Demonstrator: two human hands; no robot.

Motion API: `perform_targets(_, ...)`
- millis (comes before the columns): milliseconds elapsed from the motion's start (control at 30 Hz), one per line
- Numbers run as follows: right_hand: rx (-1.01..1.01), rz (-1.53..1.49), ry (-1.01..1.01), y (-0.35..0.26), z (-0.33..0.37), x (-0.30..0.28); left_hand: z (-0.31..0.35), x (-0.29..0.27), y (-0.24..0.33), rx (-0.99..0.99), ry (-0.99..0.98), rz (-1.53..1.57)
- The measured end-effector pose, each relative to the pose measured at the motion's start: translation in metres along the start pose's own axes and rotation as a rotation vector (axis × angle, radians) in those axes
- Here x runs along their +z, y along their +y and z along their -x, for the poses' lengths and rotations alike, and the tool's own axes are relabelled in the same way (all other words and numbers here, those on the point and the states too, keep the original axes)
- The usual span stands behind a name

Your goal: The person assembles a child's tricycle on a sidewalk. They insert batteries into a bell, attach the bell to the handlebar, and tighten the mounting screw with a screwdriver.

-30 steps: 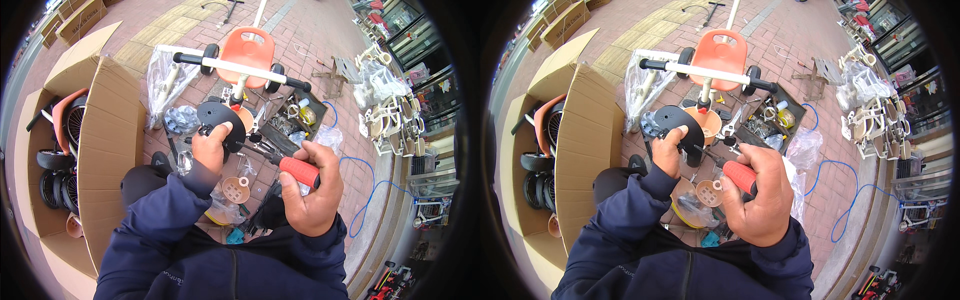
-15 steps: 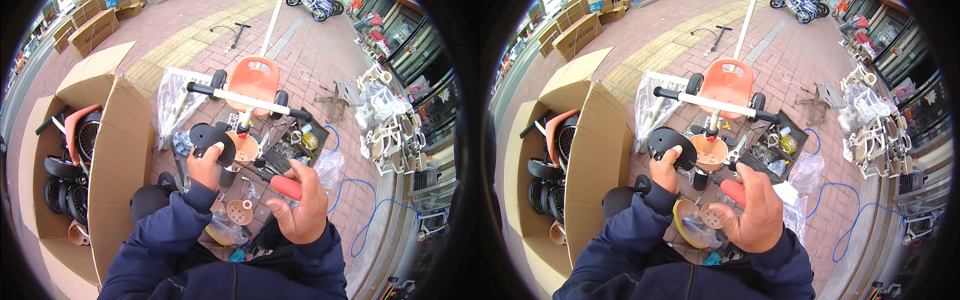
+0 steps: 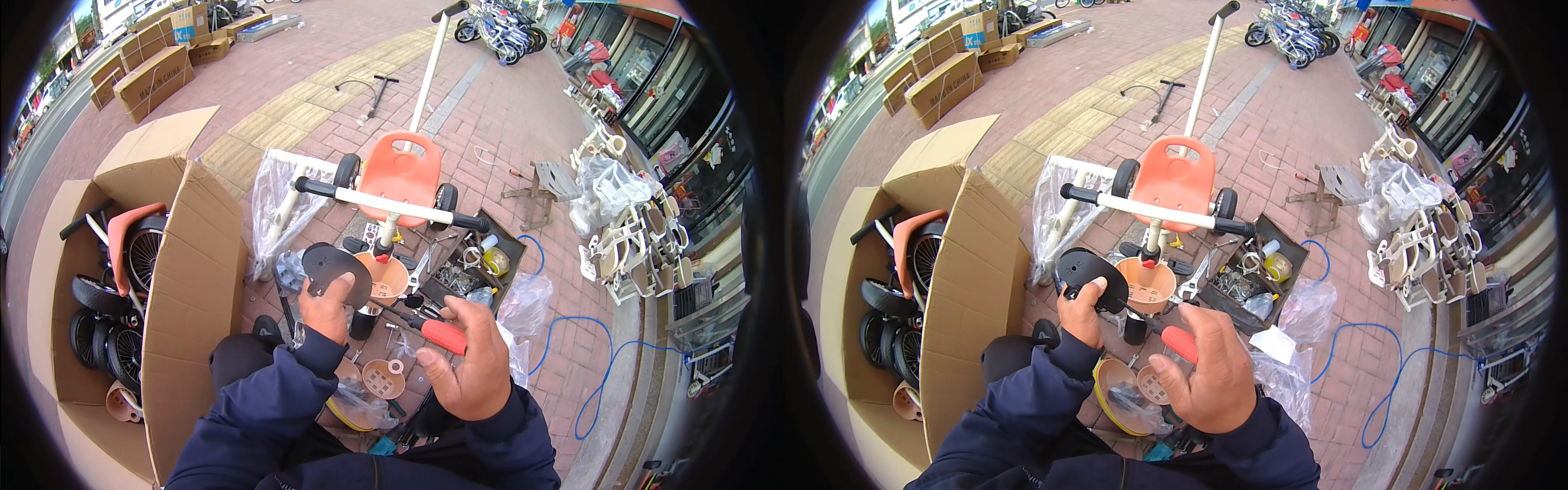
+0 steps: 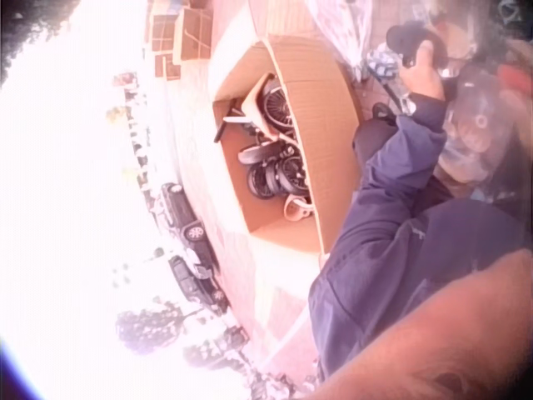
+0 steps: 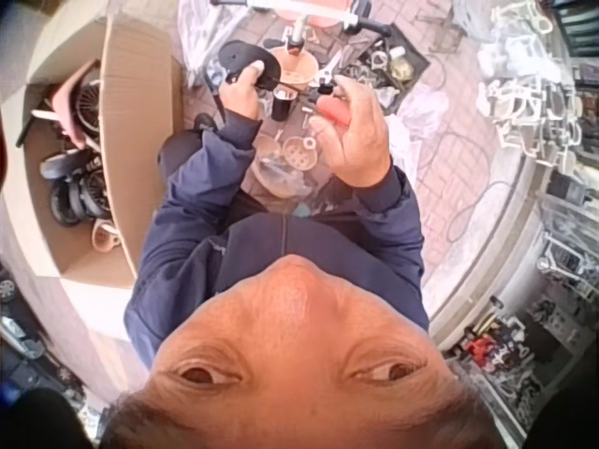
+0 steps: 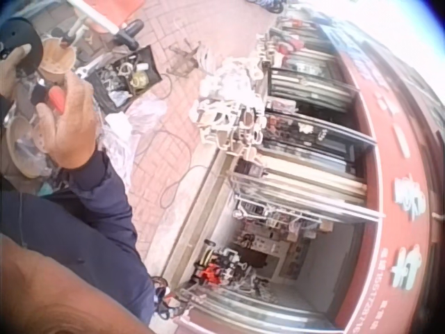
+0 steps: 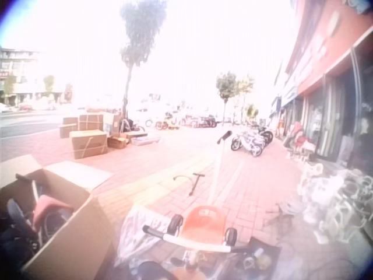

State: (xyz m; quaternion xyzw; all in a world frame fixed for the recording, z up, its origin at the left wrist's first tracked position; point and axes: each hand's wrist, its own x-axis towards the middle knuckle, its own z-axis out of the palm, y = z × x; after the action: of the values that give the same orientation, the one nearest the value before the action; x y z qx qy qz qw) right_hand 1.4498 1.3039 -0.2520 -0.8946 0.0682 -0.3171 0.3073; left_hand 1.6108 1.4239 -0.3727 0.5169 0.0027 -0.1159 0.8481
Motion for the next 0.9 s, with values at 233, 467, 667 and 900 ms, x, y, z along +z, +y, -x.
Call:
perform_targets(233, 0.061, 0.069, -0.049, -0.0017, -0.0006, -0.0049, -0.0029, -0.0036, -0.004, 0.032, -0.009, -0.041)
perform_targets(467, 0.003, 0.032, -0.024, 0.0045, -0.0001, 0.0015, -0.0037, -0.0028, -0.0026, 0.032, 0.006, -0.029)
perform_targets(667, 0.054, 0.05, -0.013, 0.0048, 0.0013, 0.0005, -0.0032, -0.0022, -0.0008, 0.04, 0.013, -0.037)
perform_targets(900, -0.004, 0.106, -0.013, 0.0062, 0.0007, 0.002, -0.0032, -0.0024, -0.0024, 0.044, 0.012, -0.077)
